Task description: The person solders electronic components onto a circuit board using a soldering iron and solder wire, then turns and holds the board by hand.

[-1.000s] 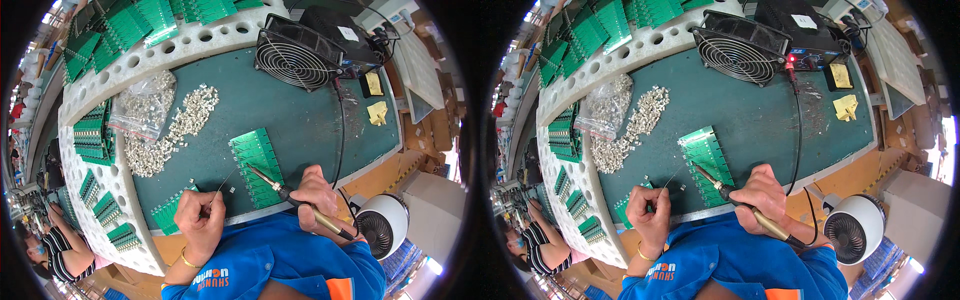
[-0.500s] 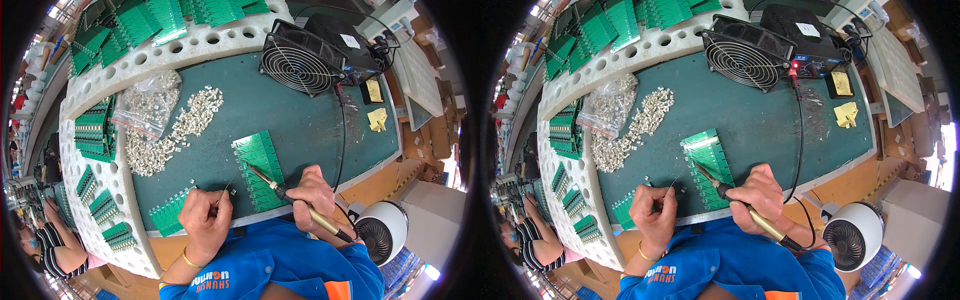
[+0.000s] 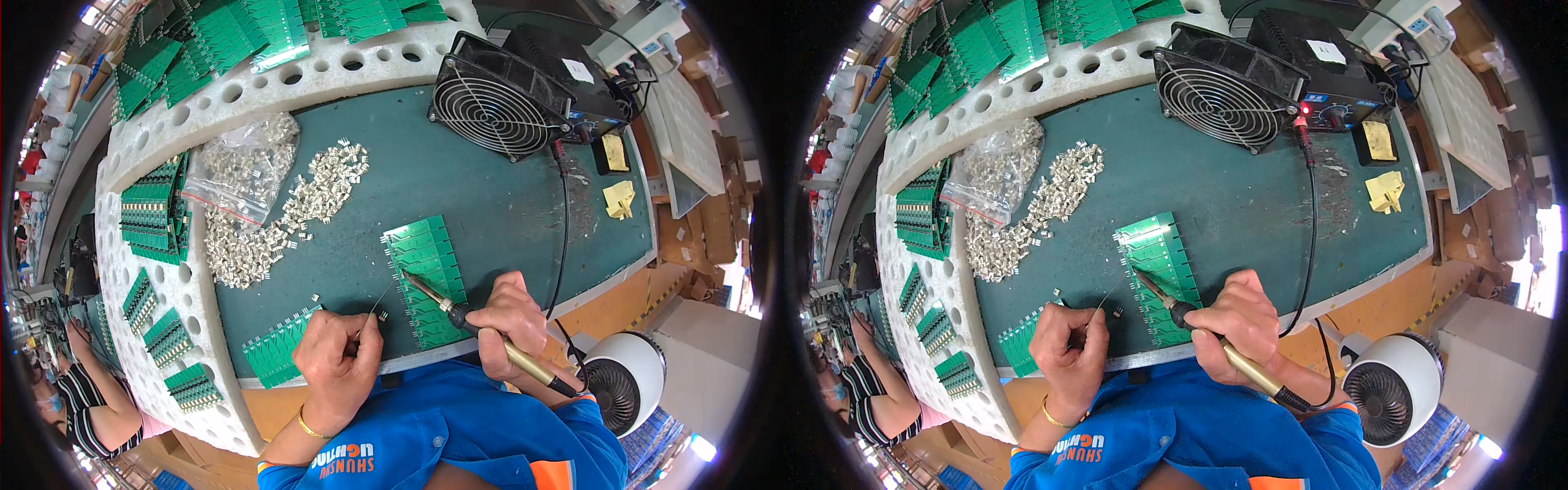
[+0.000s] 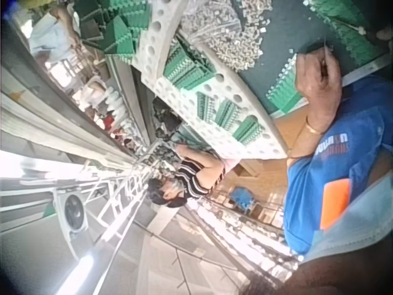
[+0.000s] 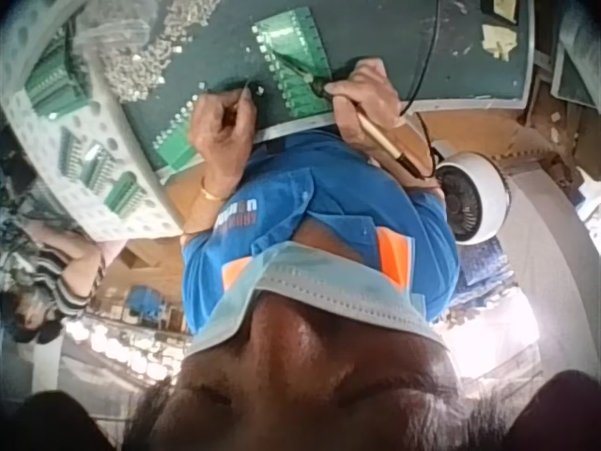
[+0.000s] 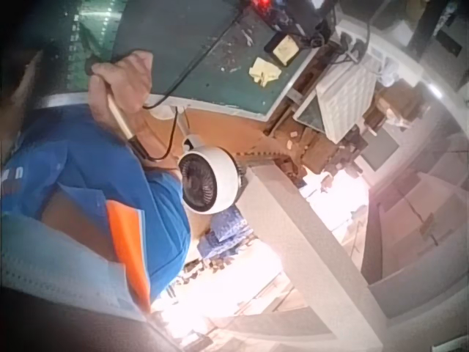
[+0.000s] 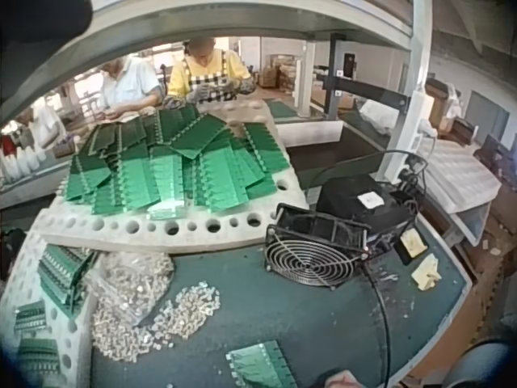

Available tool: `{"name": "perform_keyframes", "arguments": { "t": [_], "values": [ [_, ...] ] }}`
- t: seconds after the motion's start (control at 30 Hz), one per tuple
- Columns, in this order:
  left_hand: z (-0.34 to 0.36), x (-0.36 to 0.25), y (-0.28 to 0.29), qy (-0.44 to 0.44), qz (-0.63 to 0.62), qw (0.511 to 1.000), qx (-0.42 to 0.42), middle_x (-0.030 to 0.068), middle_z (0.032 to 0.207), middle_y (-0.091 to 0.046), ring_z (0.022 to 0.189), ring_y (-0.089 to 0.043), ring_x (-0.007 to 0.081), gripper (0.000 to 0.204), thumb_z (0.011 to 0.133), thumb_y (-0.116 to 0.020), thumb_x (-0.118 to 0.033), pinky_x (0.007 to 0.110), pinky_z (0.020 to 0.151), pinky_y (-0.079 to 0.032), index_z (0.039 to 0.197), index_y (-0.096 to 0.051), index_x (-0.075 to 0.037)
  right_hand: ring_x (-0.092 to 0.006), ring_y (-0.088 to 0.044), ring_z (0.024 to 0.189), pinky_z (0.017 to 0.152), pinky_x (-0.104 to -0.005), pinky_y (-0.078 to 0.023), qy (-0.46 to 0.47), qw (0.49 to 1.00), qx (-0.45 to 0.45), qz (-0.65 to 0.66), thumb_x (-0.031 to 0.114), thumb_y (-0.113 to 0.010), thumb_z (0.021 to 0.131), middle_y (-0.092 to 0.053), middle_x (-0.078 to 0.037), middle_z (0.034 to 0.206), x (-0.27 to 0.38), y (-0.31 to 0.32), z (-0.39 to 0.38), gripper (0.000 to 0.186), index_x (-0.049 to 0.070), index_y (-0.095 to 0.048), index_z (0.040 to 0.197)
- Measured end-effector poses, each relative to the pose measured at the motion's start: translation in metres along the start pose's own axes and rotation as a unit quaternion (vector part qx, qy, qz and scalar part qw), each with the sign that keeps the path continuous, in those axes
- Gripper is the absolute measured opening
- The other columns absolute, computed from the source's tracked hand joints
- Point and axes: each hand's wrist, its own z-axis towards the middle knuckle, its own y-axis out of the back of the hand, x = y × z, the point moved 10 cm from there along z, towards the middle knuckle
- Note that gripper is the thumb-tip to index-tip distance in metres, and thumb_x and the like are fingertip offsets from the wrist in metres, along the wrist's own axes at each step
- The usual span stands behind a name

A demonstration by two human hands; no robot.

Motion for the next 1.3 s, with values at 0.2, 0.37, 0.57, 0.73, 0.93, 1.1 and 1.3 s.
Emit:
{"name": "perform_keyframes", "arguments": {
  "t": [0.2,0.37,0.57,0.73,0.93,1.1,1.3],
  "values": [
    [0.0020,-0.0006,-0.0018,-0.004,0.004,1.000,0.005,0.0037,0.065,-0.051,0.054,-0.046,0.0112,0.014,0.074,-0.073,0.007,0.026,0.048,-0.033,0.073,-0.062,-0.002,-0.0185,-0.046,0.049,0.060,-0.0355,-0.037,-0.002,1.000,0.005,-0.002,0.007,-0.066,0.080,-0.054,-0.002,0.058,-0.0014,-0.0004,0.0005,0.006,0.004,-0.065,0.086],
    [0.0015,-0.0009,-0.0019,-0.002,0.000,1.000,0.003,0.0038,0.065,-0.051,0.053,-0.045,0.0115,0.015,0.074,-0.073,0.007,0.026,0.048,-0.033,0.073,-0.062,-0.002,-0.0185,-0.046,0.049,0.060,-0.0355,-0.037,-0.006,1.000,0.007,-0.002,0.008,-0.067,0.081,-0.054,-0.002,0.058,-0.0013,-0.0007,-0.0004,0.007,0.004,-0.065,0.087],
    [0.0012,0.0013,-0.0025,0.007,0.004,1.000,0.004,0.0040,0.065,-0.051,0.053,-0.045,0.0116,0.015,0.075,-0.073,0.007,0.027,0.048,-0.032,0.072,-0.061,-0.002,-0.0184,-0.046,0.049,0.060,-0.0356,-0.037,-0.010,1.000,0.008,0.005,0.010,-0.067,0.083,-0.055,-0.001,0.059,-0.0033,-0.0011,-0.0014,0.007,0.005,-0.065,0.087],
    [0.0009,0.0011,-0.0028,0.004,0.007,1.000,0.005,0.0039,0.065,-0.051,0.053,-0.045,0.0116,0.015,0.075,-0.073,0.007,0.027,0.048,-0.033,0.072,-0.061,-0.002,-0.0184,-0.046,0.049,0.060,-0.0356,-0.037,-0.011,1.000,0.011,0.002,0.010,-0.067,0.082,-0.055,-0.002,0.059,-0.0036,-0.0015,-0.0024,0.007,0.004,-0.066,0.087],
    [0.0015,-0.0008,-0.0035,-0.005,0.015,1.000,0.009,0.0043,0.064,-0.051,0.053,-0.046,0.0121,0.014,0.075,-0.073,0.007,0.027,0.048,-0.034,0.073,-0.062,-0.002,-0.0188,-0.046,0.050,0.061,-0.0356,-0.037,-0.014,1.000,0.016,0.004,0.009,-0.068,0.081,-0.054,-0.002,0.059,-0.0048,-0.0022,-0.0012,0.008,0.005,-0.066,0.088],
    [0.0004,-0.0015,-0.0033,-0.017,0.019,1.000,0.003,0.0046,0.065,-0.051,0.053,-0.047,0.0125,0.014,0.075,-0.073,0.007,0.027,0.048,-0.034,0.073,-0.063,-0.002,-0.0188,-0.047,0.050,0.062,-0.0357,-0.039,-0.011,1.000,0.022,-0.005,0.008,-0.068,0.079,-0.054,-0.001,0.059,-0.0031,-0.0030,-0.0013,0.010,0.006,-0.066,0.089],
    [0.0010,-0.0010,-0.0036,-0.003,0.028,1.000,0.009,0.0051,0.065,-0.052,0.053,-0.048,0.0125,0.014,0.075,-0.074,0.007,0.026,0.048,-0.035,0.073,-0.063,-0.001,-0.0188,-0.048,0.050,0.064,-0.0360,-0.040,-0.011,1.000,0.025,-0.008,0.005,-0.068,0.078,-0.055,-0.001,0.059,-0.0013,-0.0043,-0.0004,0.012,0.007,-0.066,0.090]
  ]
}}
